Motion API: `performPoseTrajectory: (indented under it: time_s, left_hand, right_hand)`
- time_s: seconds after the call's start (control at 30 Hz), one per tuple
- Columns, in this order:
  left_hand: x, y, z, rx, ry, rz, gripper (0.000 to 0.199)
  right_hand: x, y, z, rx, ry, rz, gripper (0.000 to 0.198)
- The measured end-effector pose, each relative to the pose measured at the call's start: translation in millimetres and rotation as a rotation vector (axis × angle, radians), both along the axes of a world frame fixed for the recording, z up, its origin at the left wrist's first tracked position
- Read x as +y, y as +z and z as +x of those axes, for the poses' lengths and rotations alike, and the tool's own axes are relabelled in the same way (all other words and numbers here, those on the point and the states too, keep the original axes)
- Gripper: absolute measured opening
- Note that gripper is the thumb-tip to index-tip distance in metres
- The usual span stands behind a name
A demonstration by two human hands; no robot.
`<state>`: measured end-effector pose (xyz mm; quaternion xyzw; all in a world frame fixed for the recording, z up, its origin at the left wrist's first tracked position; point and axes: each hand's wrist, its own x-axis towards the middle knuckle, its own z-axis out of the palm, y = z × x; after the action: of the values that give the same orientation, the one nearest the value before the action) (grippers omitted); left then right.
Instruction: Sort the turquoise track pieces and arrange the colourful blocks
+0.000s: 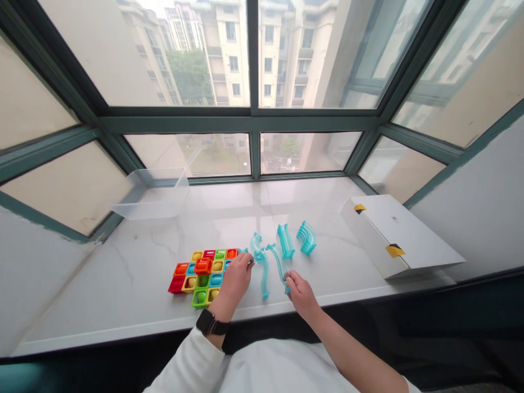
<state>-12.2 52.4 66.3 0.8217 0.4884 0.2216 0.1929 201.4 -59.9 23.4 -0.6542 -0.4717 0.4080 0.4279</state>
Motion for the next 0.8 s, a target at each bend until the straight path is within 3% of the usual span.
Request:
performPoseTrajectory:
  time_s: [0.17, 0.4, 0.57, 0.63, 0.8]
  left_hand:
    - [-7.9, -4.0, -10.3, 0.025, -0.071, 0.001, 0.019]
    - [-11.4, -19.6, -17.3, 0.059, -0.124, 0.017, 0.039]
    - [-19.6, -13.1, -13.8, -0.025, -0.108, 0.018, 0.027]
    - [-26.6, -5.9, -8.1, -0.142, -0.072, -0.056, 0.021]
    - [-47.5, 12.1, 13.1, -0.411, -0.035, -0.339, 0.037]
  right_hand:
    - [2.9, -5.1, -4.2, 0.035, 0.008, -0.031, 0.025]
    - [1.2, -7.8, -14.5, -0.013, 0.089, -0.115, 0.025]
    - [3.5, -0.2, -13.7, -0.081, 0.107, -0.061, 0.025]
    - [6.1, 5.9, -12.6, -0.114, 0.118, -0.019, 0.024]
    - [13.9, 25.2, -16.2, -0.098, 0.119, 0.077, 0.021]
